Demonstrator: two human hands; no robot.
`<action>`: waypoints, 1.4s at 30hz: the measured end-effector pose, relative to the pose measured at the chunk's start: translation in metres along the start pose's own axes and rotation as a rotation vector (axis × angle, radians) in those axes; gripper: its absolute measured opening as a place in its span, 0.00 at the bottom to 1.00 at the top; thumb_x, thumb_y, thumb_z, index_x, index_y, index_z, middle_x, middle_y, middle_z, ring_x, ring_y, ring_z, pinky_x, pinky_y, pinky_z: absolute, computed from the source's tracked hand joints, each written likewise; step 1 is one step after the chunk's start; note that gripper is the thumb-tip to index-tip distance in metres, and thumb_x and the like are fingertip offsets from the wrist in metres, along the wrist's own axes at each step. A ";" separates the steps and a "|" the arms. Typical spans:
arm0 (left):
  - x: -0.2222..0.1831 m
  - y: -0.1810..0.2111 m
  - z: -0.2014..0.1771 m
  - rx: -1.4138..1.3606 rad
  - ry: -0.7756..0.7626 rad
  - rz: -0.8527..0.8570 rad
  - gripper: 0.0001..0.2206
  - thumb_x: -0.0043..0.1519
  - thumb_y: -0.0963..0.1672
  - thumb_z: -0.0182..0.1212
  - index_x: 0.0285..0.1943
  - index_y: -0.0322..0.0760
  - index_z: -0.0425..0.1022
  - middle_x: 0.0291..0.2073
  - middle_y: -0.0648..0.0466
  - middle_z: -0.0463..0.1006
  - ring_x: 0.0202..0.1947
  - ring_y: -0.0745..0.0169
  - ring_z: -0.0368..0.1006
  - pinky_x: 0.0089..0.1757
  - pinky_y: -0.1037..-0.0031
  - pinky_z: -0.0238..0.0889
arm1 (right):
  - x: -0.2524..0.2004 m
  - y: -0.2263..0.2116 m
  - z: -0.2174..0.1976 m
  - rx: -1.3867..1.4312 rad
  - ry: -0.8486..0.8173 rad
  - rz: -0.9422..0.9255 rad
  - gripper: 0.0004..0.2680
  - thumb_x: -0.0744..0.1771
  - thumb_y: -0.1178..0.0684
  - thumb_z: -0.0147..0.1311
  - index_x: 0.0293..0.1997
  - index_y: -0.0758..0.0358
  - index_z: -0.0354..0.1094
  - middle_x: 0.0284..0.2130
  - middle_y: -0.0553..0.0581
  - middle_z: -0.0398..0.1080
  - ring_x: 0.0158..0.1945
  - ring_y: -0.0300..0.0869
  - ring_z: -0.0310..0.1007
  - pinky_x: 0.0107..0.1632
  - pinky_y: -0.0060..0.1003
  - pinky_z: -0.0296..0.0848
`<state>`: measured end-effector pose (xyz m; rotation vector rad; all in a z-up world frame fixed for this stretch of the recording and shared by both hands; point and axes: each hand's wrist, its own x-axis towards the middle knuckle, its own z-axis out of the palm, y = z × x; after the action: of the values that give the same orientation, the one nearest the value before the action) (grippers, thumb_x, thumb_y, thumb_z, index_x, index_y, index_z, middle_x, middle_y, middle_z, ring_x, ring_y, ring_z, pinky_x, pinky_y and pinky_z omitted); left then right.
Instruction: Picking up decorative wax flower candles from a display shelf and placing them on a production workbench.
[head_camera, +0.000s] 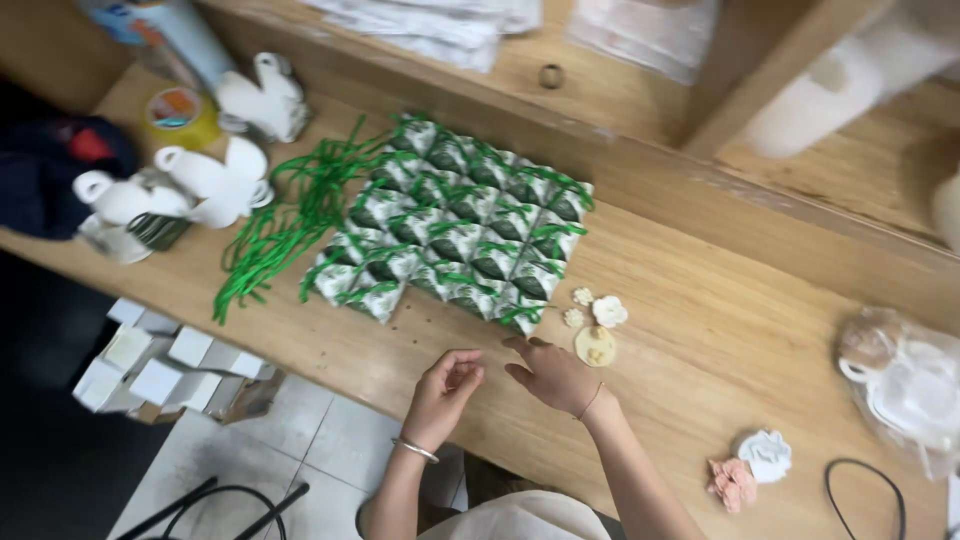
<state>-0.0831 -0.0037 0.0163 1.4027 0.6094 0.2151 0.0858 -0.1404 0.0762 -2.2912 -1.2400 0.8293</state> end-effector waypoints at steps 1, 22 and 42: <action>-0.010 0.010 -0.008 -0.007 0.044 0.012 0.14 0.65 0.43 0.62 0.58 0.33 0.76 0.40 0.55 0.82 0.39 0.71 0.75 0.42 0.78 0.70 | 0.006 -0.010 0.004 -0.015 -0.018 -0.040 0.15 0.67 0.50 0.55 0.59 0.60 0.66 0.40 0.68 0.74 0.41 0.60 0.75 0.43 0.52 0.72; -0.432 -0.005 -0.255 -0.088 1.216 0.114 0.14 0.63 0.41 0.60 0.57 0.33 0.75 0.41 0.54 0.83 0.41 0.69 0.79 0.42 0.77 0.72 | -0.005 -0.415 0.256 0.039 -0.491 -0.903 0.12 0.67 0.54 0.55 0.56 0.58 0.71 0.37 0.59 0.79 0.40 0.45 0.80 0.43 0.39 0.77; -0.682 -0.070 -0.209 -0.280 2.106 -0.359 0.16 0.63 0.47 0.62 0.56 0.36 0.76 0.42 0.48 0.83 0.45 0.59 0.81 0.46 0.70 0.72 | -0.228 -0.659 0.534 -0.250 -1.504 -1.507 0.12 0.67 0.54 0.54 0.56 0.60 0.71 0.36 0.58 0.79 0.37 0.41 0.78 0.42 0.36 0.76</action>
<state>-0.7710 -0.1706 0.1248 0.2656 2.3305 1.4564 -0.7699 0.0476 0.1436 0.1447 -2.8904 1.5784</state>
